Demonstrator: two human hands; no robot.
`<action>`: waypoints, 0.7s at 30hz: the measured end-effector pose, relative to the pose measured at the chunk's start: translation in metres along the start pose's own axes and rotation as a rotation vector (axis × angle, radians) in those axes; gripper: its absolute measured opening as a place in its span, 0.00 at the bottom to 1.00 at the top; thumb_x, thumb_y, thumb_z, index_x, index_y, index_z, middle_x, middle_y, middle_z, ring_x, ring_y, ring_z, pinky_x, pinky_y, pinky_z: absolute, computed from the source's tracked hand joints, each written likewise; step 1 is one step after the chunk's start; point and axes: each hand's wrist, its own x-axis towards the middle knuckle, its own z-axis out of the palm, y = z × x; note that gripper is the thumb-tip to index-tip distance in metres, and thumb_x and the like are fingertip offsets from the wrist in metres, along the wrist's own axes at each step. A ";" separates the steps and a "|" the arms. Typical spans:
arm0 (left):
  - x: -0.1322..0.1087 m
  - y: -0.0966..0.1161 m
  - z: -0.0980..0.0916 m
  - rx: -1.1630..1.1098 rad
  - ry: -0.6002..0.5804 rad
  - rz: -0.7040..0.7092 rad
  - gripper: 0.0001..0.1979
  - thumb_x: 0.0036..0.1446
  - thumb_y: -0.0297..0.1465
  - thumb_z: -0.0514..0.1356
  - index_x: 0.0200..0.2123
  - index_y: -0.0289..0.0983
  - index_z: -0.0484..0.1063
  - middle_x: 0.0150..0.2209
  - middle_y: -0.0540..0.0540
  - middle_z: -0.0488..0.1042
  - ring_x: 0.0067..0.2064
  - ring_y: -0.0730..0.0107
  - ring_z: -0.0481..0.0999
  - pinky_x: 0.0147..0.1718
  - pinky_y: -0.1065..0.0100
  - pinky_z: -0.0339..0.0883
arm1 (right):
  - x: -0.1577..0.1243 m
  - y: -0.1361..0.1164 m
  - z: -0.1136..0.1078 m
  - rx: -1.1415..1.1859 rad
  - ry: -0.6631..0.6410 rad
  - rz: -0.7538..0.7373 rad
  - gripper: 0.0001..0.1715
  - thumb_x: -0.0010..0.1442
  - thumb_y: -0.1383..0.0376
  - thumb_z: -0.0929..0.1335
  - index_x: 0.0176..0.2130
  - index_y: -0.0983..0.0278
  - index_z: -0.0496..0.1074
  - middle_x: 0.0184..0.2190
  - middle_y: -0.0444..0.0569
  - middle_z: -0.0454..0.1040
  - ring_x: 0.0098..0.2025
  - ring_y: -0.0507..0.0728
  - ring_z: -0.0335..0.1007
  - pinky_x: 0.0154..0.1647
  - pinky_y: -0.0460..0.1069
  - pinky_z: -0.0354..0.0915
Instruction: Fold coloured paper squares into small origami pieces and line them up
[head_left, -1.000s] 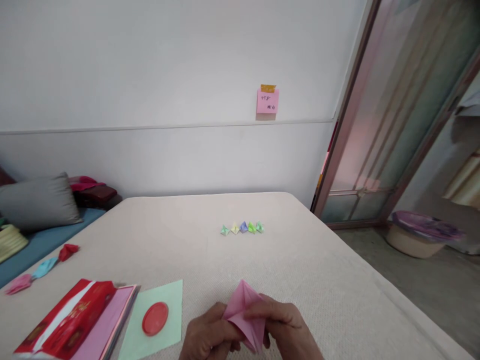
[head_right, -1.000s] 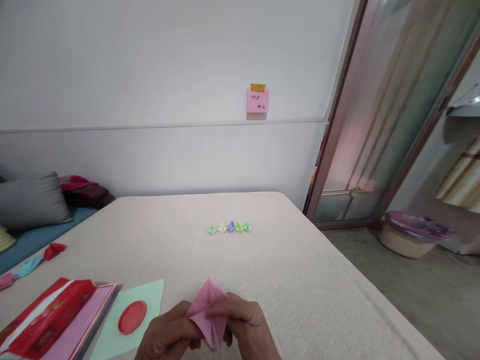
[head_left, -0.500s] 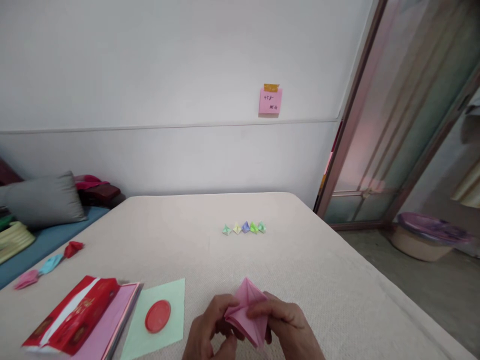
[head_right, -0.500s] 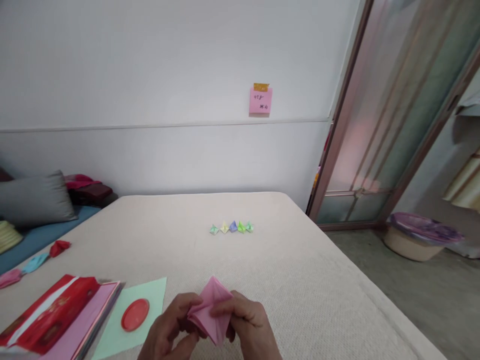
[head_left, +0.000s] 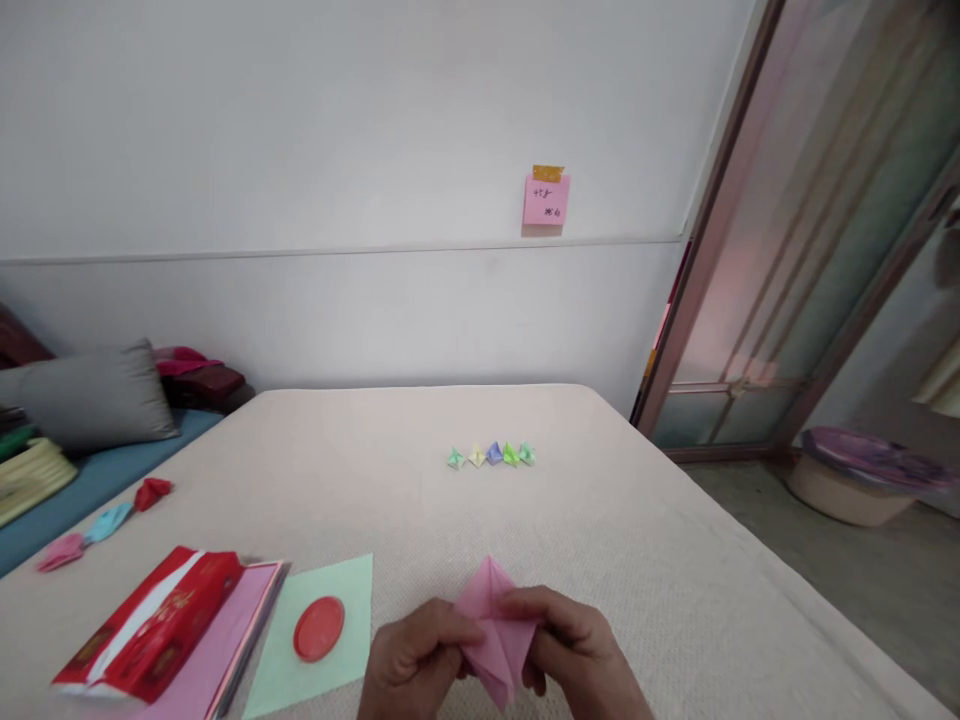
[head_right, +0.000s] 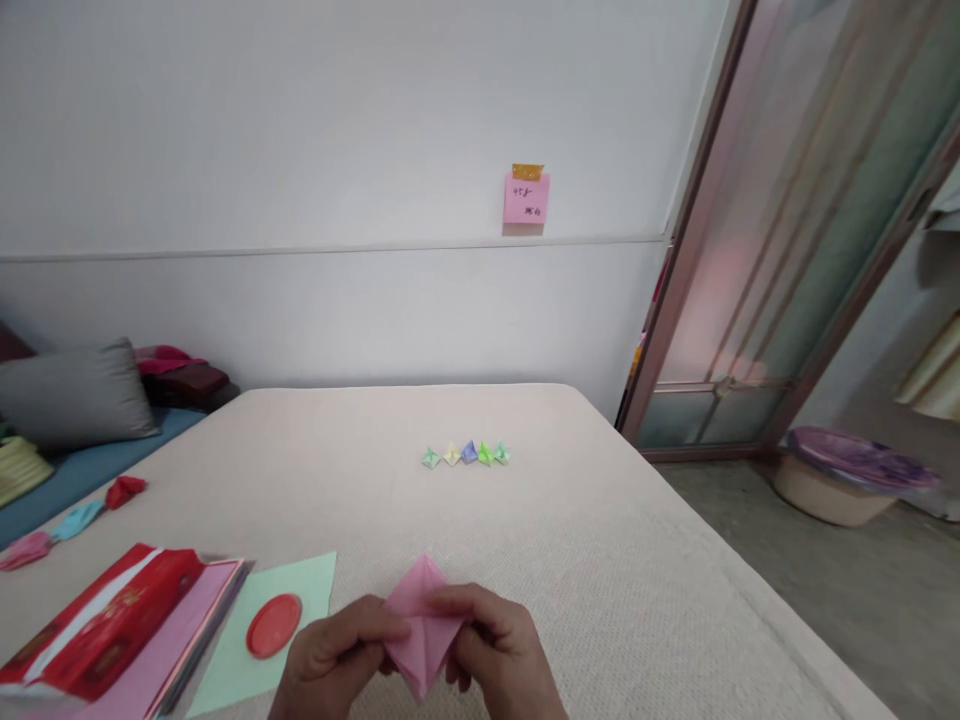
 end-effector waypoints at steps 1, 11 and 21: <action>0.001 0.001 0.000 0.003 -0.012 0.022 0.10 0.52 0.24 0.59 0.29 0.43 0.80 0.25 0.51 0.73 0.26 0.74 0.71 0.26 0.76 0.64 | 0.000 -0.001 0.000 -0.007 -0.008 0.001 0.15 0.44 0.74 0.67 0.31 0.63 0.80 0.18 0.42 0.72 0.18 0.48 0.62 0.18 0.43 0.56; 0.003 0.005 -0.001 0.074 -0.089 0.091 0.12 0.55 0.24 0.57 0.31 0.43 0.79 0.24 0.51 0.72 0.25 0.75 0.71 0.25 0.75 0.64 | -0.003 -0.005 0.002 0.039 -0.059 -0.007 0.15 0.42 0.77 0.65 0.23 0.65 0.80 0.18 0.44 0.74 0.18 0.49 0.64 0.18 0.44 0.57; 0.007 0.026 -0.003 0.095 -0.135 -0.159 0.12 0.53 0.23 0.54 0.26 0.38 0.76 0.24 0.50 0.74 0.29 0.70 0.73 0.31 0.71 0.65 | -0.002 -0.011 0.002 0.020 -0.107 0.035 0.20 0.40 0.78 0.62 0.24 0.65 0.81 0.18 0.45 0.74 0.20 0.51 0.65 0.21 0.45 0.58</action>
